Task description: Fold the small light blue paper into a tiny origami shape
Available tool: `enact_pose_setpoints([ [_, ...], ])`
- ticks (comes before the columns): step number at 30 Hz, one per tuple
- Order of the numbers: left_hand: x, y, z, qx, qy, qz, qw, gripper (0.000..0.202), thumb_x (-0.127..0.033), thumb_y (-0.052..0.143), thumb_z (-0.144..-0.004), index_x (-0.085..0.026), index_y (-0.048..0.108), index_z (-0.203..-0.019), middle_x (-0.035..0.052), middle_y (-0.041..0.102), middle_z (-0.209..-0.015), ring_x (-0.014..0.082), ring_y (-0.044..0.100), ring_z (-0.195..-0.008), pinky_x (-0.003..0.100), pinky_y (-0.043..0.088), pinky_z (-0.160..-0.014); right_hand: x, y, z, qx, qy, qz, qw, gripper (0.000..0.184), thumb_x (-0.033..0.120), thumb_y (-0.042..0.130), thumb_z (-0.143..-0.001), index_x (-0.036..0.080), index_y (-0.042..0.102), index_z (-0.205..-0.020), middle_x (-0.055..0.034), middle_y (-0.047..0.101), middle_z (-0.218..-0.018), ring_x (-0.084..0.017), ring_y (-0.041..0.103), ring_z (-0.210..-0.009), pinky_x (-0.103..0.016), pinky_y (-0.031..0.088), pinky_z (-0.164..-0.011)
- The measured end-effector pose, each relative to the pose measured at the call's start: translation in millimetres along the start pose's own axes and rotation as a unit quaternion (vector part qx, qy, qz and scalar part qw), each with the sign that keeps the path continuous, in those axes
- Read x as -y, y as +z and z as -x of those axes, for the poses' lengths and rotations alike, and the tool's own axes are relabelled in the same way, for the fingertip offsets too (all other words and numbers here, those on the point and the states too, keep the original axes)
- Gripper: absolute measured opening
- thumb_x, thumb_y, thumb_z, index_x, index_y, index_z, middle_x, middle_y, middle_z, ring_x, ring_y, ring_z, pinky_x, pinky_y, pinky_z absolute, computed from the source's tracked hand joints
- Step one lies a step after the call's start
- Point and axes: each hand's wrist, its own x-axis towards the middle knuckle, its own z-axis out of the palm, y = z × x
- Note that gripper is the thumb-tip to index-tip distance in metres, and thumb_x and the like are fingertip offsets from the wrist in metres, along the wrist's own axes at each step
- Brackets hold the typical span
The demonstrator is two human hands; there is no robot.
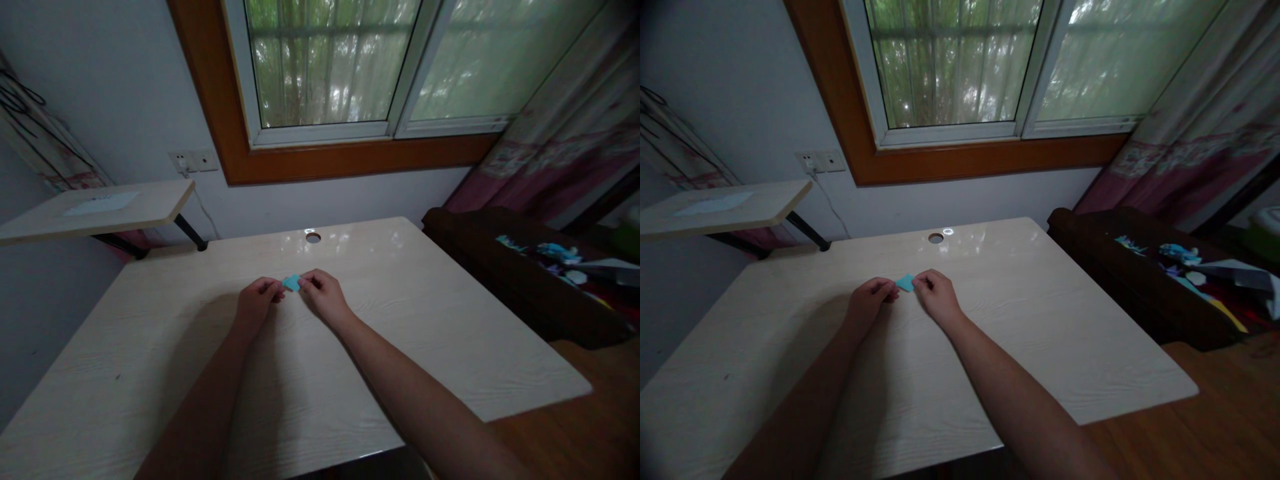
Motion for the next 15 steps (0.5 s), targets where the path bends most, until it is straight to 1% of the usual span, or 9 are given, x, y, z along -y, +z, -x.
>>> enact_pose_setpoints([
  [6,3.7,0.7,1.8,-0.017,0.025,-0.016,0.999,0.024,-0.041,0.060,-0.084,-0.017,0.067,-0.084,0.0034,0.071,-0.073,0.0162,0.065,-0.065,0.029,0.054,-0.066,1.5,-0.9,1.9,0.027,0.011,0.012,0.999,0.016,0.030,0.062,-0.086,0.018,0.073,-0.085,-0.0037,0.069,-0.081,-0.016,0.060,-0.074,-0.027,0.045,-0.070],
  [11,1.9,-0.2,2.3,-0.041,0.023,0.006,0.999,0.028,-0.044,0.060,-0.083,-0.017,0.066,-0.085,0.0027,0.069,-0.072,0.0156,0.062,-0.064,0.028,0.052,-0.065,5.9,-1.9,3.7,0.072,-0.006,0.022,0.997,0.017,0.028,0.061,-0.086,0.018,0.074,-0.083,-0.0027,0.070,-0.079,-0.015,0.060,-0.073,-0.026,0.045,-0.070],
  [15,-0.6,-2.9,3.1,-0.064,0.031,-0.012,0.997,0.028,-0.045,0.062,-0.082,-0.017,0.068,-0.086,0.0018,0.067,-0.072,0.0161,0.062,-0.068,0.028,0.050,-0.069,9.4,-2.8,6.1,0.112,-0.018,0.005,0.994,0.017,0.029,0.063,-0.085,0.018,0.075,-0.083,-0.0026,0.071,-0.080,-0.014,0.061,-0.072,-0.025,0.045,-0.069],
])
